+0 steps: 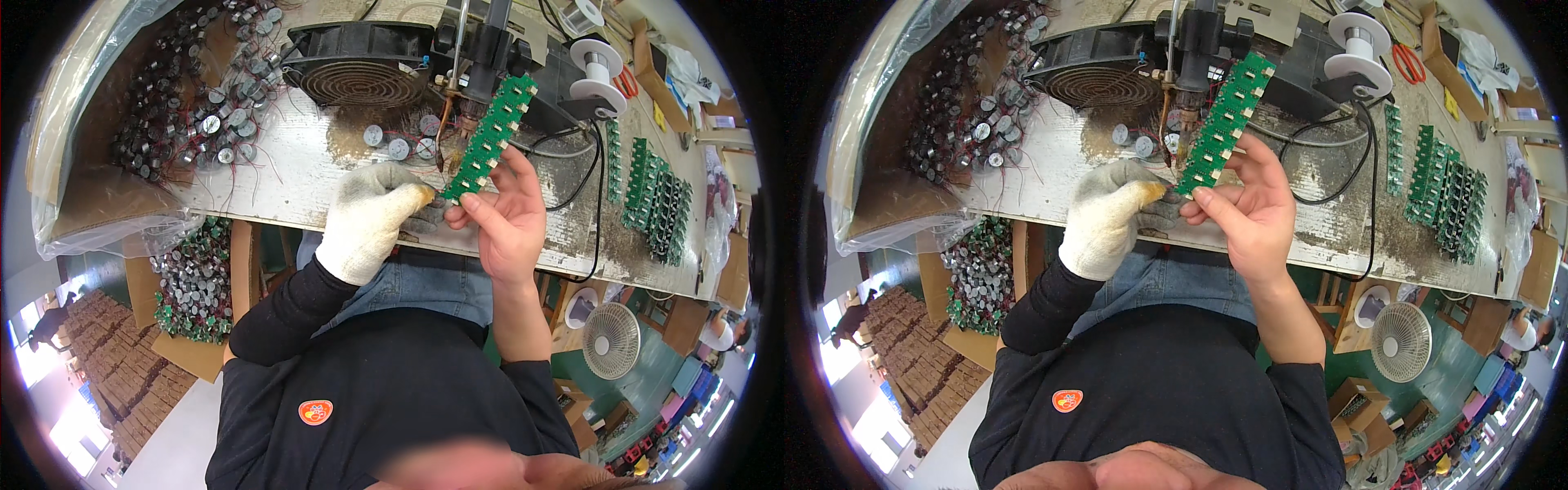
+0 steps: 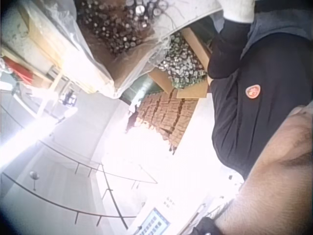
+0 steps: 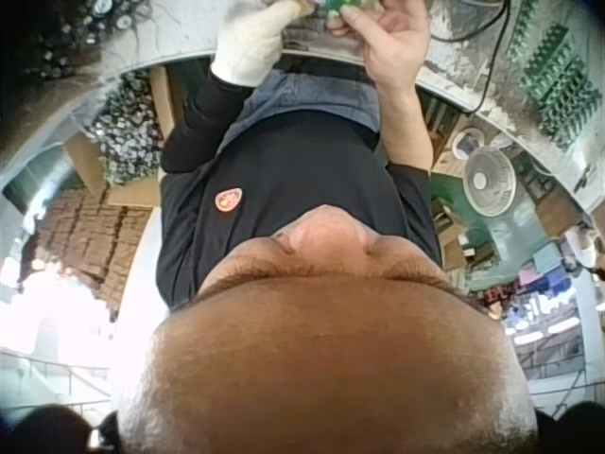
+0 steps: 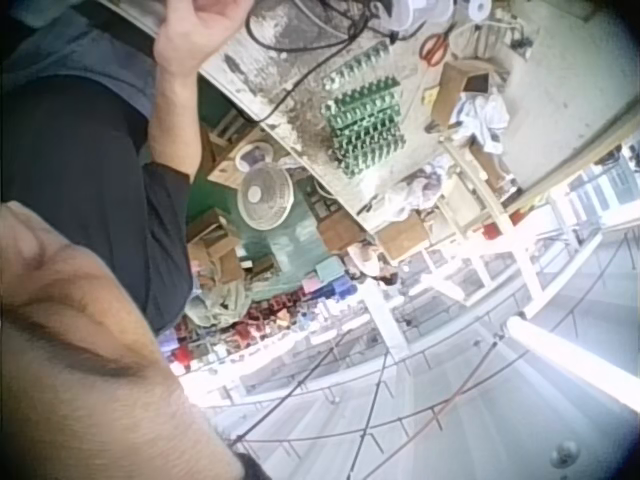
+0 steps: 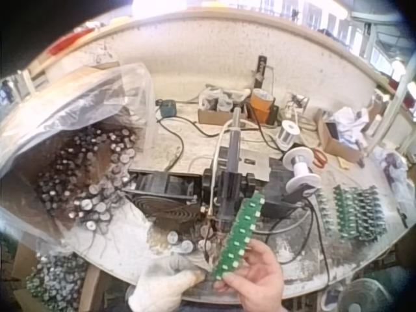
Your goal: The person solders wires from small round electronic components onto circuit boards using a soldering tool, then places the completed circuit boards into a box.
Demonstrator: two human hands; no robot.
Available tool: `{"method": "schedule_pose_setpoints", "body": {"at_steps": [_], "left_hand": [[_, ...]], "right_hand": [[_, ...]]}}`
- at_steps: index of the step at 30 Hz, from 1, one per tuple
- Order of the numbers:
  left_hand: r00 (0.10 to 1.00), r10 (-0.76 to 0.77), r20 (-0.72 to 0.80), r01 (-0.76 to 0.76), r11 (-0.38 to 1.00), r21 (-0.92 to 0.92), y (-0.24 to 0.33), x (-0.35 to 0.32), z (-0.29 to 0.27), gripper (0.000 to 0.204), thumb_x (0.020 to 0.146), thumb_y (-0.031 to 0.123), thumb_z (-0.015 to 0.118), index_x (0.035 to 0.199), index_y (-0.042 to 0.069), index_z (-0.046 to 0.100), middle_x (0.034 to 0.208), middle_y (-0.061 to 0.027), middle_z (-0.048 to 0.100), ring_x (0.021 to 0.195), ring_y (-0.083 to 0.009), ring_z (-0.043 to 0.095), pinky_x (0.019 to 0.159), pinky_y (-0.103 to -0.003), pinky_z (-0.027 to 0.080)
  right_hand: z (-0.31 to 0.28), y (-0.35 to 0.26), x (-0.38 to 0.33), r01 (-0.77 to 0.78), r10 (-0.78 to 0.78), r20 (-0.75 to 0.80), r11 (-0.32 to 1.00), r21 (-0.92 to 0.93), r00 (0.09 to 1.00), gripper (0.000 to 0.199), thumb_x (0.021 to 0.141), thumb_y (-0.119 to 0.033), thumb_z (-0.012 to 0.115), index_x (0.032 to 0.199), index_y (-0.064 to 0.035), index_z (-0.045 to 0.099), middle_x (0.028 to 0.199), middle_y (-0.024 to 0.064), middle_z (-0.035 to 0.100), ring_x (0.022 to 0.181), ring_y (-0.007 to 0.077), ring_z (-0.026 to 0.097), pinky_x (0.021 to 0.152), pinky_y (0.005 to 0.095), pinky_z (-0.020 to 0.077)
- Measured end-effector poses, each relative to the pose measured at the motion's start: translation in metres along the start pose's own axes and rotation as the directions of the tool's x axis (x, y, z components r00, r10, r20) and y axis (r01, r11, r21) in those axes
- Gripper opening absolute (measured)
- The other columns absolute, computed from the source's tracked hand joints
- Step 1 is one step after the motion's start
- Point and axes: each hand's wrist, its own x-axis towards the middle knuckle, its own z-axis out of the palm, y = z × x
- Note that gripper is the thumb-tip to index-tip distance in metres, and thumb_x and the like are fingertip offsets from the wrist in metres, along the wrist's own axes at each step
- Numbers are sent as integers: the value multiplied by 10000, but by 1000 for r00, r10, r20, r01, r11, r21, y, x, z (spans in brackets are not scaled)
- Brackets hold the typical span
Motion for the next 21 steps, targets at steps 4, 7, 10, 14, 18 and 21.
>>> {"method": "schedule_pose_setpoints", "body": {"at_steps": [4,7,10,14,18,21], "left_hand": [[1000,-20,-6,20,1000,7,0,-1,-1,128,857,97,566,884,-25,596,850,-95,647,753,-139,633,680,-257,523],[999,34,-24,-32,995,92,-2,-1,-2,136,866,103,563,905,-24,591,847,-100,648,736,-148,641,654,-265,540],[999,-17,-28,18,998,55,-1,0,-2,141,869,105,563,922,-23,589,844,-101,648,714,-154,643,631,-273,549],[998,-8,-55,6,999,-44,-1,1,1,170,853,159,630,846,-11,634,727,-21,608,653,-68,544,574,-236,434],[998,21,-57,-21,1000,-3,3,0,3,183,850,163,632,864,-19,641,740,-32,619,659,-76,556,582,-240,445],[996,41,-78,-40,999,16,7,-2,5,195,849,164,631,879,-29,644,759,-42,628,672,-81,568,593,-244,455]], "right_hand": [[-1,2,-2,-9,9,6,1000,4,1000,597,790,139,576,1332,13,361,1115,210,562,732,232,678,580,286,571],[-1,2,-2,-10,10,13,1000,1,1000,597,790,137,579,1331,13,359,1114,210,562,730,235,678,578,286,570],[0,2,-2,-5,5,12,1000,8,1000,599,789,137,580,1331,13,358,1112,210,562,727,235,678,577,284,569],[1,-1,-1,-4,4,5,1000,-4,1000,597,790,134,582,1330,17,358,1109,210,563,722,236,678,573,282,567],[1,-3,-1,1,-1,7,1000,-3,1000,592,790,132,581,1328,19,359,1103,208,565,720,234,677,574,279,568],[3,-3,0,2,-2,20,1000,12,1000,591,792,131,580,1327,19,358,1102,209,565,720,233,677,577,278,569]]}}
